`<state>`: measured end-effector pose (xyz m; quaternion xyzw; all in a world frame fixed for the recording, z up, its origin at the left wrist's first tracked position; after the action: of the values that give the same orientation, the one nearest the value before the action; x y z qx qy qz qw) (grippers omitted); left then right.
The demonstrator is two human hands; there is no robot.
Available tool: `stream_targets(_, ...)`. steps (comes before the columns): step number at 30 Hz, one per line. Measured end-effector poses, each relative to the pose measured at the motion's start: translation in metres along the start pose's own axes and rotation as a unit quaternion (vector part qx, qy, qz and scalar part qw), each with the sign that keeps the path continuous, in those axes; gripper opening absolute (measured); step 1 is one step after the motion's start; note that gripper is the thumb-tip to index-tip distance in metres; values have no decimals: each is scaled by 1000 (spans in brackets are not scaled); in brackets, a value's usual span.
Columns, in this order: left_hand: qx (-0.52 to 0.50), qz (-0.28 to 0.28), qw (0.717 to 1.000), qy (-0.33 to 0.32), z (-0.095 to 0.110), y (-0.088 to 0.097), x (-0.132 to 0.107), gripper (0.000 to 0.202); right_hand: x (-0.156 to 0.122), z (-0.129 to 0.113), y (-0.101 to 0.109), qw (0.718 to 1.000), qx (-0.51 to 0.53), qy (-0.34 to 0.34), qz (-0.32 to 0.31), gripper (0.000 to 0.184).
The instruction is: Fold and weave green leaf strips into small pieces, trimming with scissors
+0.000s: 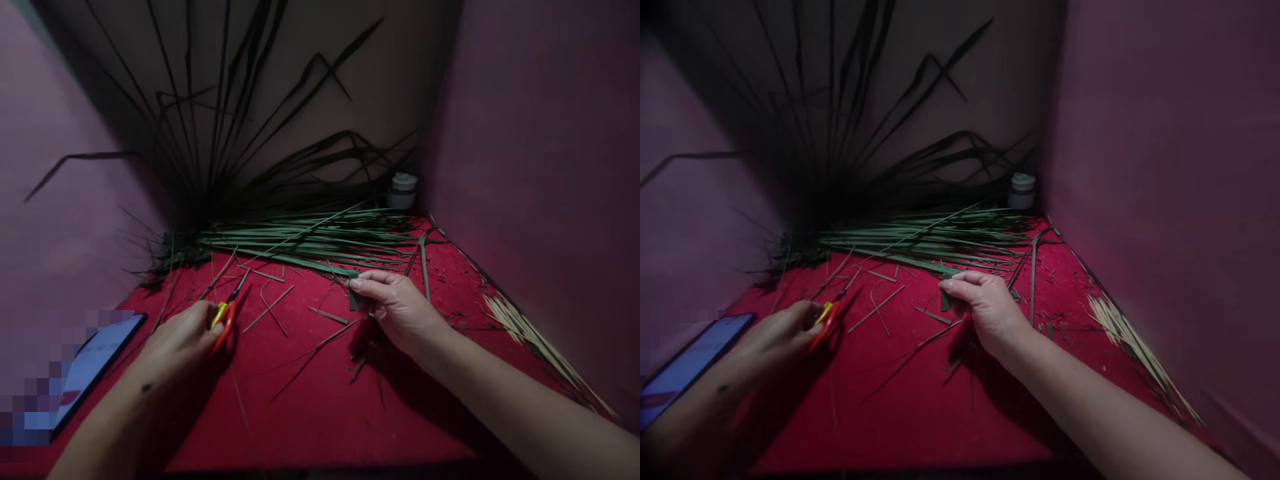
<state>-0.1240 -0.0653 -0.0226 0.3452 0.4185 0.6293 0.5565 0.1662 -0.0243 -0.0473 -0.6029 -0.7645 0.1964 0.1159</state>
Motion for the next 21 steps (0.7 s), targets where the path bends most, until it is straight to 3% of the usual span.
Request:
stream_targets(2,-73,-1,997,30,5,2,-10,18,-2,0,-1,1000,-19,18,-8,12)
stream_targets(4,-171,-5,985,18,17,0,-24,28,-7,0,-5,999,-22,17,-15,12)
stream_targets(6,-217,-1,976,-15,35,-6,-42,27,-14,0,-13,1000,-5,-5,-17,11)
stream_targets(8,-255,-39,964,-63,55,-16,-57,17,-23,1,-21,999,10,-30,-19,13)
stream_targets(12,-323,-73,933,-138,81,-32,-67,16,-35,2,-33,998,10,-50,-24,15)
stream_targets(16,-333,-78,923,-179,83,-35,-71,26,-39,2,-38,999,13,-44,2,16)
stream_targets(21,-221,-51,953,-199,74,-29,-82,26,-39,-5,-47,998,47,-15,48,18)
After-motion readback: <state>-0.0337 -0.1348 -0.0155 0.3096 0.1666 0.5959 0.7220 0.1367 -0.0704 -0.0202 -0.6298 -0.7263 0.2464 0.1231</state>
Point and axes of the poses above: each hand's wrist, its own x-axis towards the middle knuckle, its own y-axis out of the back of the hand, z = x × y, the point moved 1 cm from there along x, towards the middle knuckle, and after that the axes turned 1 degree about z, right-handed, at the moved point
